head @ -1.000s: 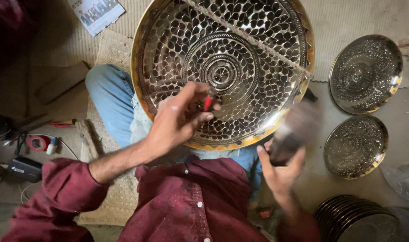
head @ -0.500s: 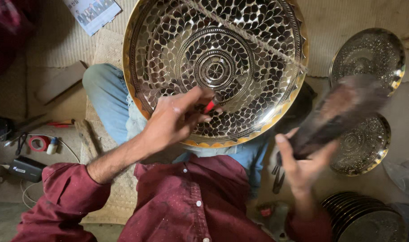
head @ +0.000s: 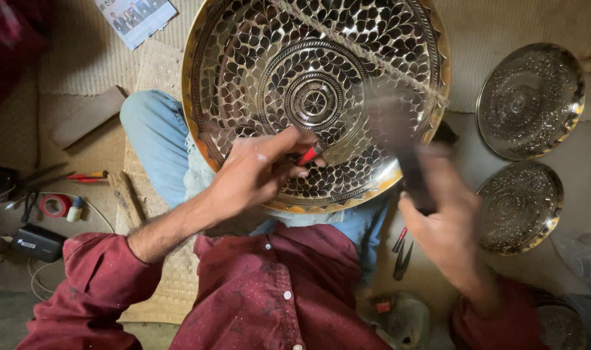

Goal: The person sits on the floor with a large decorative brass tray on their lap, holding a red punch against the tray's patterned surface and striking it with a wooden mallet to emboss the design. They reposition the punch repeatedly across the tray, with other finished trays stacked nearby.

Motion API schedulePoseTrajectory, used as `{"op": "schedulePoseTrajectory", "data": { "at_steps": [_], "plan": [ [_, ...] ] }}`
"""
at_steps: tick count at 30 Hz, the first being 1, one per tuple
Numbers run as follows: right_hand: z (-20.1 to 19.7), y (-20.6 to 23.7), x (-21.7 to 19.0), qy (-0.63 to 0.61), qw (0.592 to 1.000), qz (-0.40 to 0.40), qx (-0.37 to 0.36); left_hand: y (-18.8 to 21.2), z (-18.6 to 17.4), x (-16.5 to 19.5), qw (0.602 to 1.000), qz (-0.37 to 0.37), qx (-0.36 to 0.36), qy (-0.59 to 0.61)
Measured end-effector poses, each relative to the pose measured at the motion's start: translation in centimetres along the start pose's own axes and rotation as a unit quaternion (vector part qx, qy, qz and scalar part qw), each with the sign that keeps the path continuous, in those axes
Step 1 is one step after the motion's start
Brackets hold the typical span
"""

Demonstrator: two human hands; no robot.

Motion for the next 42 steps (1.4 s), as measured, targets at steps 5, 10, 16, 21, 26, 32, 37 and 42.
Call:
{"op": "schedulePoseTrajectory", "data": {
  "at_steps": [5,10,16,21,26,32,37,42],
  "plan": [
    [-0.4,-1.6,-0.7,-0.047,0.998,0.016,0.042,0.0,-0.2,0.1,1.000,0.004,-0.009,0.029],
    [-0.3,-1.5,-0.4,0.099,0.991,0.047,-0.074,0.3,-0.1,0.0,0.998,-0.013,0.005,0.065],
    [-1.1,-0.9,0.9,0.135,0.989,-0.022,0.054,0.0,0.8,-0.6,0.993,-0.119,0.027,0.003],
    [-1.7,0.0,2.8,0.070,0.989,-0.081,0.106,0.1,0.4,-0.2,0.998,-0.002,0.053,-0.025],
    [-1.4,1.9,3.4,-0.162,0.976,0.011,0.146,-0.2,0.5,-0.2,0.998,0.011,0.061,-0.013],
    [-0.4,0.5,1.8,-0.066,0.996,0.005,0.059,0.0,0.3,-0.3,1.000,0.006,0.029,0.004],
    [-0.7,-2.0,-0.2,-0.071,0.997,-0.011,0.020,0.1,0.4,-0.1,0.998,0.016,0.030,0.048],
    [-0.7,-2.4,-0.7,0.057,0.998,0.012,-0.017,0.2,0.3,-0.2,0.999,0.020,0.042,0.009]
  ]
}}
Point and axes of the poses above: each hand's wrist, its own y-axis away from the middle knuckle, its own z-axis out of the palm, x = y × z, the point moved 1 cm from there along -y, towards the middle knuckle, and after that the axes turned 7 degrees about -y, right-handed, at the moved point
